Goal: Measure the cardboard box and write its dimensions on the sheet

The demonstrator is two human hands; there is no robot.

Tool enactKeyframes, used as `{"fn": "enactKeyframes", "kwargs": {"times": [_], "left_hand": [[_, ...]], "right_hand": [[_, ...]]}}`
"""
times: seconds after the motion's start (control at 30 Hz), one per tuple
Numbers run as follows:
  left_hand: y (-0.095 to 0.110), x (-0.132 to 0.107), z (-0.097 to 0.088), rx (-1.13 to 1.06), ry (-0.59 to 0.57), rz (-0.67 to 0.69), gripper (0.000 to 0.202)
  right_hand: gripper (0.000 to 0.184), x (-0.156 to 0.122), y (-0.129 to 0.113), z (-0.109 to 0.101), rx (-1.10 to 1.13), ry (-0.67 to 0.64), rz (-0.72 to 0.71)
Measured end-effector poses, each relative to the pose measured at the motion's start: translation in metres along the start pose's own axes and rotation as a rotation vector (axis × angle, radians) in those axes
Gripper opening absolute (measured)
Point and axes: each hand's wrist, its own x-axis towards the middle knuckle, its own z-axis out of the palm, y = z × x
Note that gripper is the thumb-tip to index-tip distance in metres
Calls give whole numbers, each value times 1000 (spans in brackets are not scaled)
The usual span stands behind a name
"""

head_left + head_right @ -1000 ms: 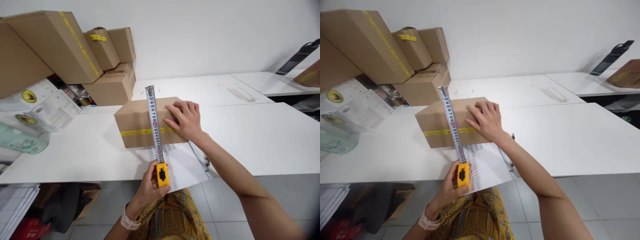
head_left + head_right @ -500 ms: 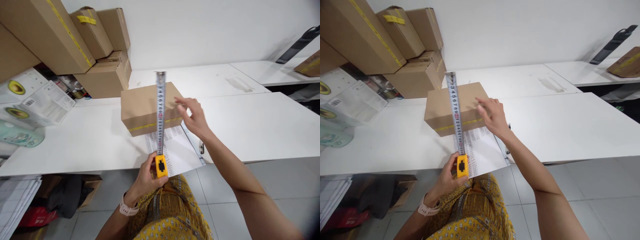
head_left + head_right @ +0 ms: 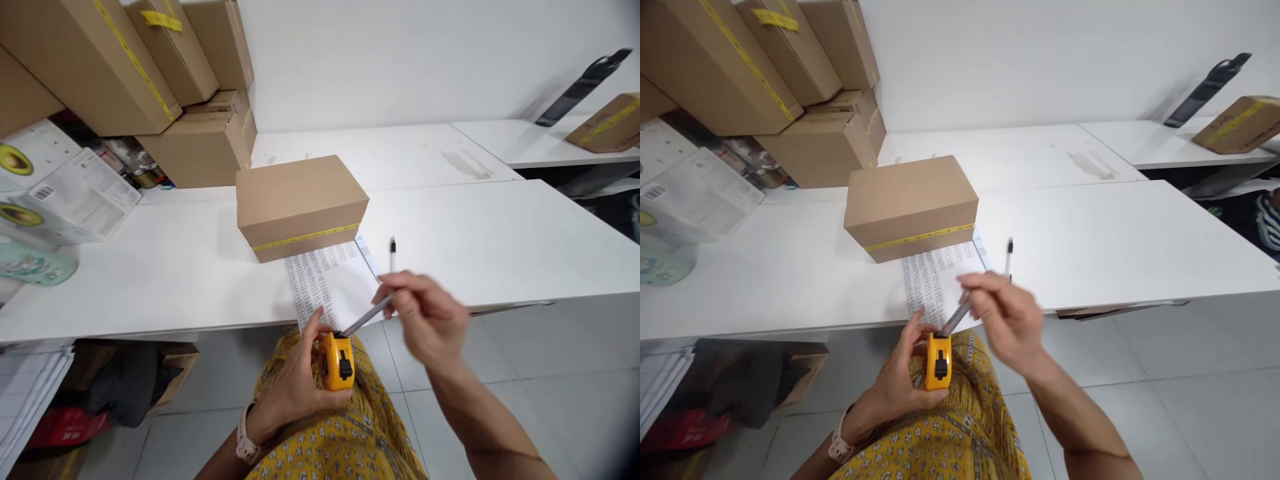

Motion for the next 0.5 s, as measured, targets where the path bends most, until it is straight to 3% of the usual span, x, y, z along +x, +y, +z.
{"fn": "enactKeyframes", "kwargs": {"times": [0.1, 0.2, 0.3, 0.33, 0.43, 0.5], "left_hand": [[5, -2, 1, 16, 87, 82, 119], [11, 1, -9, 97, 174, 221, 111], [21, 15, -35, 251, 365, 442, 101], [27, 24, -48, 326, 445, 524, 99], [54, 57, -92, 564, 669, 676, 89], [75, 84, -120, 722, 733, 644, 79]], "right_hand": [[31, -36, 4, 21, -113, -108, -87], [19, -45, 19, 18, -379, 14, -116], [17, -30, 54, -10, -644, 238, 166], [20, -22, 68, -20, -714, 247, 299], [29, 0, 109, -45, -919, 149, 604], [41, 9, 127, -50, -1023, 11, 699]]}}
